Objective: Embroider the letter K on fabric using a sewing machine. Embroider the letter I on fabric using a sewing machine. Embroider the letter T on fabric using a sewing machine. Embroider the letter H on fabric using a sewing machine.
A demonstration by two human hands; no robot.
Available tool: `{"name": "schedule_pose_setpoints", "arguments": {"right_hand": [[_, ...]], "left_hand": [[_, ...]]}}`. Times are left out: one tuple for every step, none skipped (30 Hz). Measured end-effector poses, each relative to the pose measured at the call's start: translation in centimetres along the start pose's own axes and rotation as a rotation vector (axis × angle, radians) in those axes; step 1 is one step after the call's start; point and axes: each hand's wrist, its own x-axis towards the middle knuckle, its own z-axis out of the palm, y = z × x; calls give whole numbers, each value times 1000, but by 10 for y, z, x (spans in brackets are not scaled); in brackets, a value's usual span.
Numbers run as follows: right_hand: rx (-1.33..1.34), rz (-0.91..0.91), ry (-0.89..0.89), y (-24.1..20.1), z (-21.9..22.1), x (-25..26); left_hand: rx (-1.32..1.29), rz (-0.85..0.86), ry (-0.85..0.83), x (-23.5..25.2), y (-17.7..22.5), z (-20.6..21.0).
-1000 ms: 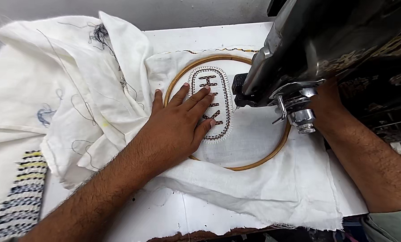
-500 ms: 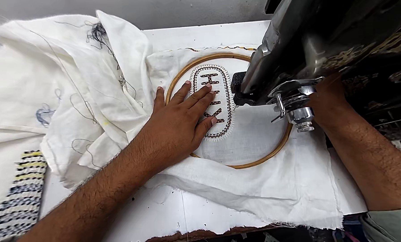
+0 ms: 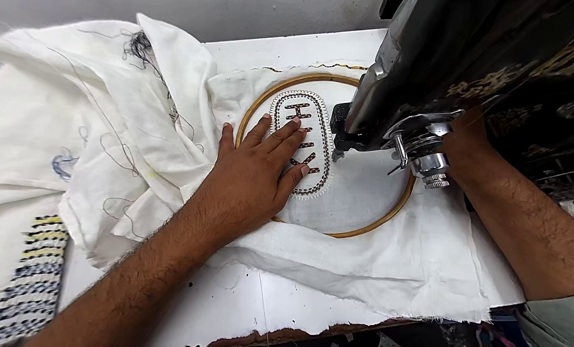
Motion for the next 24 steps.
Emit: {"name": "schedule_pose_setpoints", "arguments": {"right_hand": [[-3,-7,4,0,-1,0],[-8,-12,9,1,-1,1],[-4,-6,9,1,-1,1],[5,5,4,2,-1,1],[16,19,0,1,-2,0],[21,34,-4,-1,-2,0],[22,37,-3,-2,-2,0],[19,29,1,-3,-1,0],[15,30,0,-4,0,-1],[12,36,0,-5,0,-1],[8,35,6,-6,1,-1],[3,30,13,-5,2,-1],[3,31,16,-5,3,-1],[6,40,15,-5,3,-1],[8,46,12,-5,2,0],[14,59,4,-5,2,0],[21,60,2,-5,1,0],[24,58,-3,-5,0,0],[15,39,0,-3,0,0],[8,25,1,-2,0,1],[6,25,0,-1,0,2],[15,24,3,0,0,2],[29,30,7,0,0,2],[42,40,12,-1,1,2]], "left_hand": [[-4,4,5,0,0,1],[-4,6,8,1,0,1],[-4,8,4,1,0,1],[-4,6,-2,1,1,0],[-5,6,-5,1,1,0],[-7,4,-10,1,1,0],[-9,0,-13,1,0,-1],[-8,-3,-16,1,0,-1],[-6,-6,-19,0,-1,-2],[-5,-8,-19,0,-1,-2],[-6,-11,-21,0,-2,-2],[-7,-15,-22,0,-2,-2],[-8,-17,-19,0,-2,-2],[-9,-19,-18,0,-3,-2],[-7,-19,-17,0,-3,-2],[-7,-15,-15,1,-3,-1],[-8,-12,-9,1,-3,-1],[-9,-10,-3,2,-2,0],[-9,-8,2,2,-2,1],[-9,-5,3,3,-2,1],[-11,-3,5,3,-1,1],[-13,-1,6,3,-1,1],[-15,2,9,4,-1,1],[-15,3,11,4,-1,1]]}}
